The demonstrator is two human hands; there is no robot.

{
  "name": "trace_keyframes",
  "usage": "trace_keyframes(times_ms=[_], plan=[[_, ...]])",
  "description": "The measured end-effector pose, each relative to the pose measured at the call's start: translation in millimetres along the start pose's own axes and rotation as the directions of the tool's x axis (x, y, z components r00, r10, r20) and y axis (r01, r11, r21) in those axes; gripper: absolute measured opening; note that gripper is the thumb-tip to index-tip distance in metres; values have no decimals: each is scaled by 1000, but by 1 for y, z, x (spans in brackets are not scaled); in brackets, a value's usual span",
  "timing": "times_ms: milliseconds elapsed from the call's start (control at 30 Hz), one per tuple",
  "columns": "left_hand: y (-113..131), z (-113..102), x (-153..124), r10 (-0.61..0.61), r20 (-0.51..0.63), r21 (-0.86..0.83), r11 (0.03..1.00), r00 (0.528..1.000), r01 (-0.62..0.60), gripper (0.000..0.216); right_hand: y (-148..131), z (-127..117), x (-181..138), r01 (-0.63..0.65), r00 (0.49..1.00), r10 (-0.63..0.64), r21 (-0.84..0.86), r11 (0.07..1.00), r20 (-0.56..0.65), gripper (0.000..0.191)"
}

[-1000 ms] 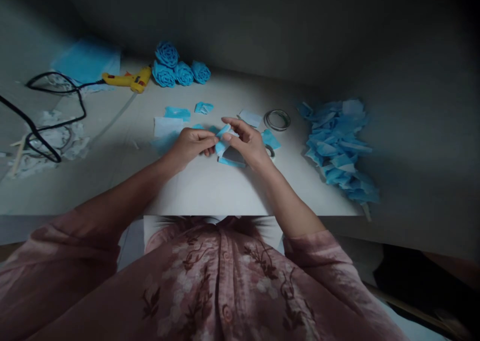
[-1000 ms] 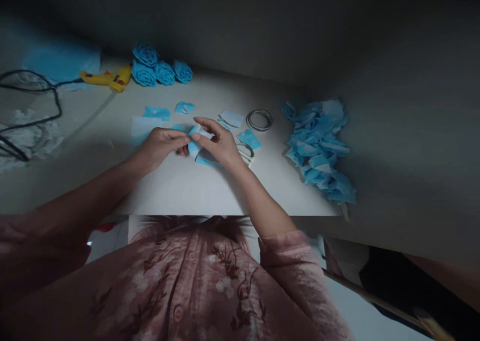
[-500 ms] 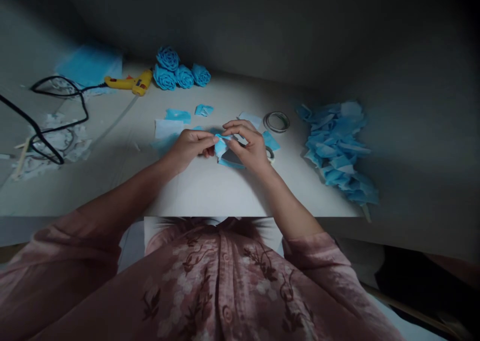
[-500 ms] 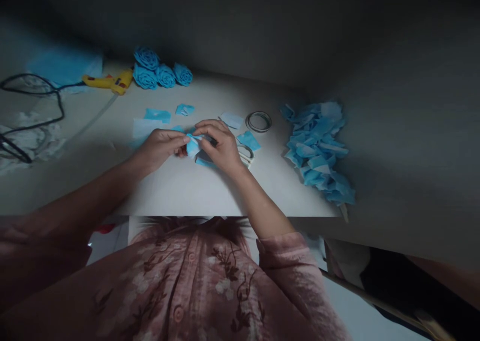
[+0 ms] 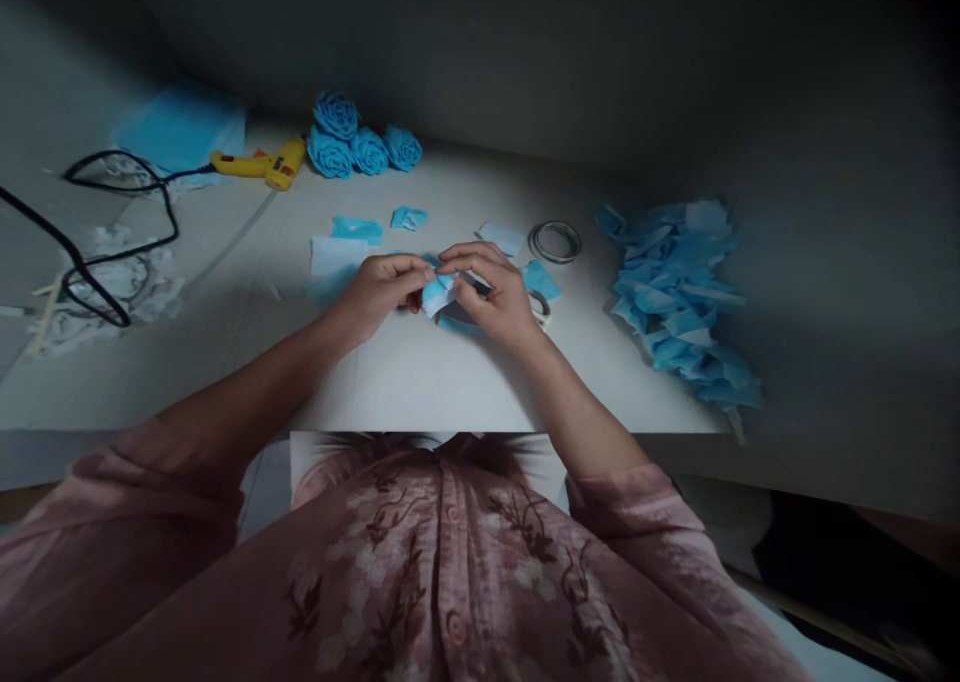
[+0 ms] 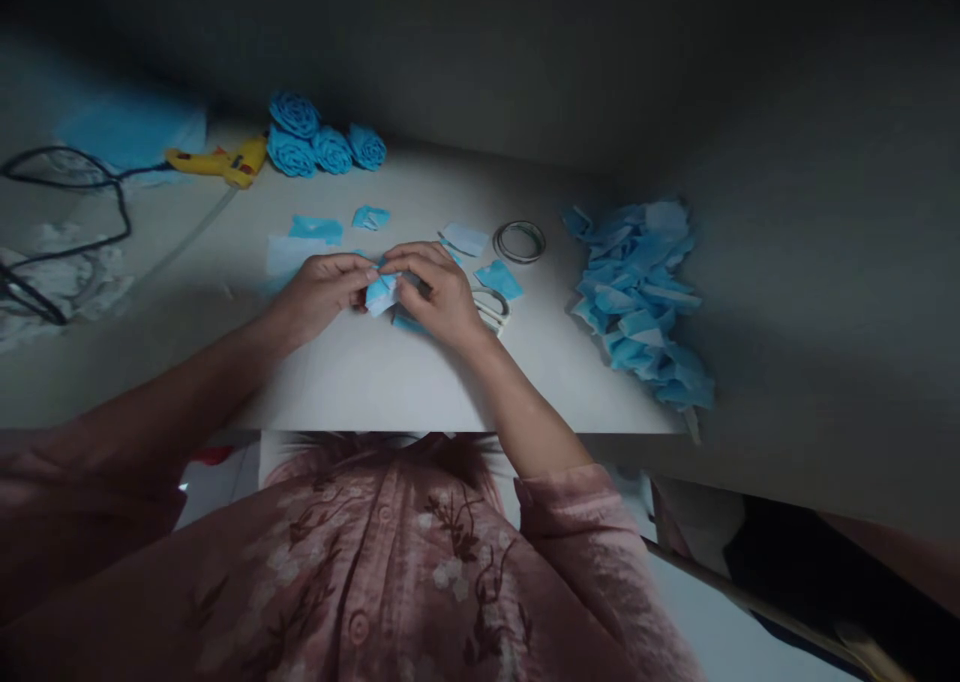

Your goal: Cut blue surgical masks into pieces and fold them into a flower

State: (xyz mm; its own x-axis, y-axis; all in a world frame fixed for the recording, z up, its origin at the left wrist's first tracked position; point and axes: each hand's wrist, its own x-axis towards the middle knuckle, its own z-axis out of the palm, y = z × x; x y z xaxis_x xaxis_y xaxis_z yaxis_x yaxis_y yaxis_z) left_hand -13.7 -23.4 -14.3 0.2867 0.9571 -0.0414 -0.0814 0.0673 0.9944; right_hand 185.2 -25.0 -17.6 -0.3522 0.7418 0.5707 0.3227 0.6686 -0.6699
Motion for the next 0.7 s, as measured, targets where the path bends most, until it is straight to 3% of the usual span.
trace_keyframes(times_ms=[167,333,500,700], plan=[[-2,-1,2,45,-65,8,999,997,-44,18,-7,-3,0,-218,976,216,244,945,32,44],[3,-1,1,93,-120,93,992,988,-82,22,-3,1,2,-437,893,446,359,825,65,58],[6,2,-1,106,-130,149,985,986,-86,25,-1,9,2,-542,838,514,399,740,184,58],[4,1,0,113,-68,146,984,991,-102,30,0,9,5,-540,835,532,400,740,142,57]])
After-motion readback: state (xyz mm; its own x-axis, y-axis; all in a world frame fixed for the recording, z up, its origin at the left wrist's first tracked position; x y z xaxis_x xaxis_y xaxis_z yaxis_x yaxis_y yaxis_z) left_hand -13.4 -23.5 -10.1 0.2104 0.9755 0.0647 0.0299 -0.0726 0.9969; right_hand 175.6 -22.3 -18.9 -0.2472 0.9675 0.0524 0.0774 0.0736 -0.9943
